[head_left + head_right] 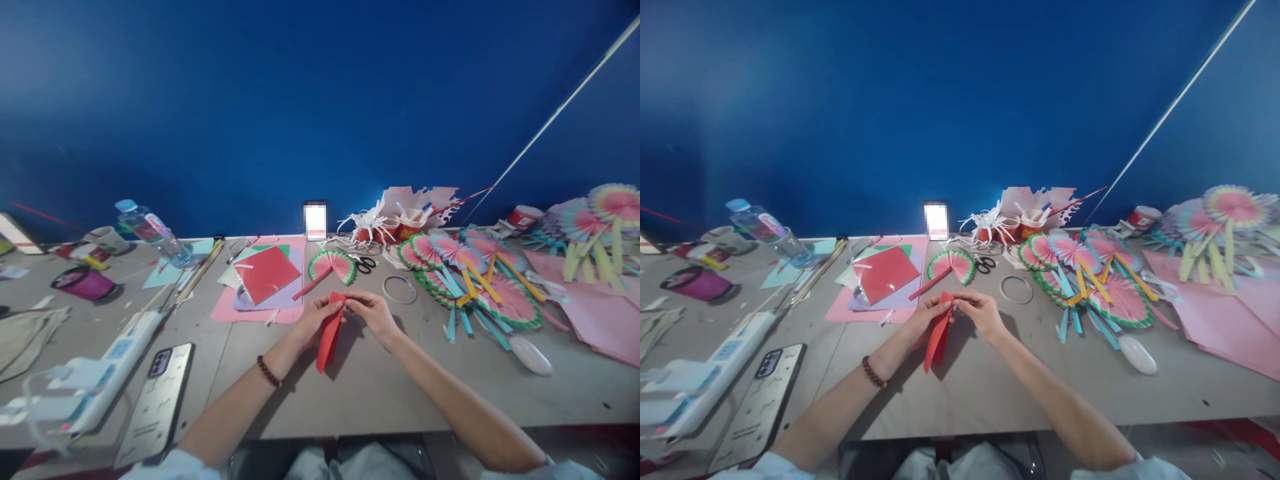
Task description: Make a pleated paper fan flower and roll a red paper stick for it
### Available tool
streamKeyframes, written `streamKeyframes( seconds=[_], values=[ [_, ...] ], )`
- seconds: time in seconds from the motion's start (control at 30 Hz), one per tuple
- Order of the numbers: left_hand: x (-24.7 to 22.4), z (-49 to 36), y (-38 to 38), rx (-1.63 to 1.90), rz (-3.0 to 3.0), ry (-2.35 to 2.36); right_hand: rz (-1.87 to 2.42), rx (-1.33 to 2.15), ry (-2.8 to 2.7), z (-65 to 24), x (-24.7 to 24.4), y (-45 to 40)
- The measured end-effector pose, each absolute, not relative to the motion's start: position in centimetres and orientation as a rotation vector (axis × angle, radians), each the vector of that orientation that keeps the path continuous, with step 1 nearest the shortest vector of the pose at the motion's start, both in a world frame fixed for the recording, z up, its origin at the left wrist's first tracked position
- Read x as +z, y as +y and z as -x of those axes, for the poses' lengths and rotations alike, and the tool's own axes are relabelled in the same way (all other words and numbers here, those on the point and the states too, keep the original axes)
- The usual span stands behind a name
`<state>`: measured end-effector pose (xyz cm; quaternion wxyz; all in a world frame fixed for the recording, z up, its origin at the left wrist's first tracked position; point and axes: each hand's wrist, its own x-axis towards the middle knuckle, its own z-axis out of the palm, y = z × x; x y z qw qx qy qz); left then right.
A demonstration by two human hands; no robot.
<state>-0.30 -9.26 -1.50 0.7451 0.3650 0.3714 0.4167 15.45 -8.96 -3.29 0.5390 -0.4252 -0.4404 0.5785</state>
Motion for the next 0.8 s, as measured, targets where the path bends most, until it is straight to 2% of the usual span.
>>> streamKeyframes(
  seconds=[0.8],
  values=[
    [-1.8, 0.5, -9.2, 0.867, -0.815, 0.818, 0.972, 1.331, -1.128, -15.6, -4.3, -8.8]
  ],
)
